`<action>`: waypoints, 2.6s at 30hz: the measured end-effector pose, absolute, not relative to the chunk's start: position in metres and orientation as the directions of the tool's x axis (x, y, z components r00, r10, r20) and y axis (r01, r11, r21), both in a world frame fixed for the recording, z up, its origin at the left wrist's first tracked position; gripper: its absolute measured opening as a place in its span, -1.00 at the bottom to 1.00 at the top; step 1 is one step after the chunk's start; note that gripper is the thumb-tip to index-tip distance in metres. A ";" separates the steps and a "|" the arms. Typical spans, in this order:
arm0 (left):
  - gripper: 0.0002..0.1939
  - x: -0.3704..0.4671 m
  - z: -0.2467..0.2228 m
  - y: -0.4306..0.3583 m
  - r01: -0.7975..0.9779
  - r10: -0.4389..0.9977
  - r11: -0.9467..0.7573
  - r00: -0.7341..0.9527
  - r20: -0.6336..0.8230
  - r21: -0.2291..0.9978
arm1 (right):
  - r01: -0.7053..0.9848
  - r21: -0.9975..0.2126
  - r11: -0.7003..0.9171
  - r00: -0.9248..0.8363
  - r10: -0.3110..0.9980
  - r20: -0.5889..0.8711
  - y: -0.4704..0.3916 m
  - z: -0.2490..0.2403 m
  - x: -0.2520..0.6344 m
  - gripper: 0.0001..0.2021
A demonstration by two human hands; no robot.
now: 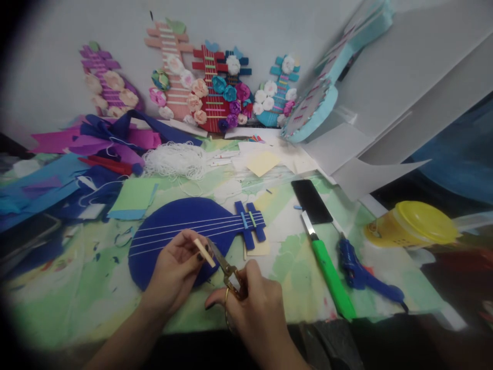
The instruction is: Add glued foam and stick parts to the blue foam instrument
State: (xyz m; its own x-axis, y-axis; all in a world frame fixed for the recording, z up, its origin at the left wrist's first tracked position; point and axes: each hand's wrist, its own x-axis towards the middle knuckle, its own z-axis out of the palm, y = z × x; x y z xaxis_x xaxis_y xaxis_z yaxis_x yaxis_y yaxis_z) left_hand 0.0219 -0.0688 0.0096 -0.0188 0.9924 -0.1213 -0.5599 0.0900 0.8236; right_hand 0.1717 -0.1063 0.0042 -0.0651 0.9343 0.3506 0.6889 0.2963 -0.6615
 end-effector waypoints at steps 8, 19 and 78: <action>-0.69 0.018 0.008 -0.068 -0.551 0.991 0.109 -0.010 -0.137 0.827 | 0.771 -0.635 0.050 0.113 0.971 0.212 -0.092 0.008 0.195 -0.67; -0.78 0.022 0.013 -0.069 -0.452 0.984 0.167 0.016 -0.179 0.876 | 0.944 -0.311 0.110 0.031 0.910 0.414 -0.068 -0.019 0.255 -0.71; -0.70 -0.040 -0.019 -0.081 0.673 0.730 -0.659 0.463 0.502 0.336 | 0.908 -0.414 -0.058 0.166 0.959 0.230 -0.147 -0.037 0.454 -0.64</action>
